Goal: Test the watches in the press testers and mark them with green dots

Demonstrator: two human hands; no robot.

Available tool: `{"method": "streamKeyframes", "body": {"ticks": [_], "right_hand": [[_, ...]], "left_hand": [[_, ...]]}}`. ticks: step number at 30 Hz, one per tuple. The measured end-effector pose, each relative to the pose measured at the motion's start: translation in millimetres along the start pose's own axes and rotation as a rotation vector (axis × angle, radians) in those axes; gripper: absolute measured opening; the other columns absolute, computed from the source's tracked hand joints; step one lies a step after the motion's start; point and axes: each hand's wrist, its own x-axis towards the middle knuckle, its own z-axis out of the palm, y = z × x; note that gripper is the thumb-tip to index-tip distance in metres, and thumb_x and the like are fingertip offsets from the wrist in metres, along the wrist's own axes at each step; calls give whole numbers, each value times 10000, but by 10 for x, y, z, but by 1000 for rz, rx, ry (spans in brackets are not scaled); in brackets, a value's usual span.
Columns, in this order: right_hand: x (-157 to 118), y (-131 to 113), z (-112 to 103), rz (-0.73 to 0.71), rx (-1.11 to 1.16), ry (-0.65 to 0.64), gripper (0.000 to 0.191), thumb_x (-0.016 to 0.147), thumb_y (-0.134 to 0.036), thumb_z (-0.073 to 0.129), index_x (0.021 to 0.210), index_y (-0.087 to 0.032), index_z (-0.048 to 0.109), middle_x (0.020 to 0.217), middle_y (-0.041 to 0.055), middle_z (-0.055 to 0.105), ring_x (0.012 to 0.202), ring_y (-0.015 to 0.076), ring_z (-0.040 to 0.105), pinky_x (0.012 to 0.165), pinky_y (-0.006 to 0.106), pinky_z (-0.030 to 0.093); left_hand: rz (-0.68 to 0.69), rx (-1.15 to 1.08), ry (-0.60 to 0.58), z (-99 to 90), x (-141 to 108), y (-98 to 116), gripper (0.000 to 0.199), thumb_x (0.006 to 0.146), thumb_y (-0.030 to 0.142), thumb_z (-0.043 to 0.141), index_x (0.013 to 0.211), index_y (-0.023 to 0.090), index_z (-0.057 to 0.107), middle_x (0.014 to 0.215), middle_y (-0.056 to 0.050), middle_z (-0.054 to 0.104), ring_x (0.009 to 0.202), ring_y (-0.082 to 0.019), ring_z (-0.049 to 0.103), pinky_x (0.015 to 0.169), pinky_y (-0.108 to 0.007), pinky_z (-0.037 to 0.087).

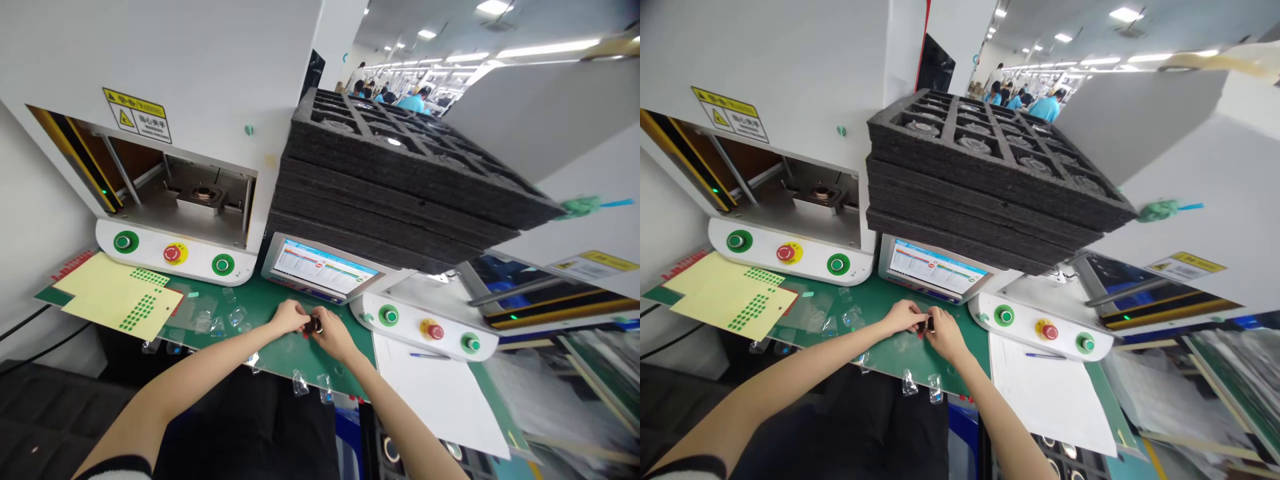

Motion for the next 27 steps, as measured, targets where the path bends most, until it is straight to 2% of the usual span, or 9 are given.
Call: {"method": "streamKeyframes", "body": {"ticks": [8,13,16,20,24,27], "right_hand": [[23,-22,92,-16,-8,32,237,926,-357,585,1044,-151,600,983,42,626,887,175,617,786,366,533],[44,-61,120,-86,14,48,246,924,-324,592,1099,-152,586,1051,55,619,927,187,615,808,383,533],[37,-106,85,-140,17,57,233,922,-283,591,1117,-157,582,1098,65,609,994,206,598,856,412,521],[54,-120,35,-165,18,87,230,915,-241,587,1130,-160,578,1132,73,600,1059,226,575,899,440,506],[78,15,47,-124,15,136,269,915,-274,584,1157,-159,557,1098,73,613,1019,218,599,869,422,520],[76,131,114,-103,-11,159,293,913,-297,572,1160,-146,534,1022,70,636,931,204,638,792,381,549]], "left_hand": [[168,330,116,-79,-105,-25,291,922,323,590,1148,141,597,1142,-88,629,1003,-216,629,864,-428,535],[312,488,87,-51,-153,-2,335,909,315,610,1198,149,576,1196,-96,610,1065,-239,609,914,-466,510],[361,532,71,-62,-120,-22,312,910,319,609,1168,146,594,1185,-93,616,1050,-232,614,908,-459,514],[380,538,127,-118,-64,-78,270,918,320,596,1121,143,614,1145,-87,632,1019,-217,624,888,-438,525],[391,521,195,-169,2,-136,247,934,315,573,1109,147,618,1113,-80,646,972,-197,638,857,-406,541],[414,535,272,-135,21,-170,259,930,315,579,1126,147,609,1098,-78,647,961,-197,641,851,-408,541]]}}
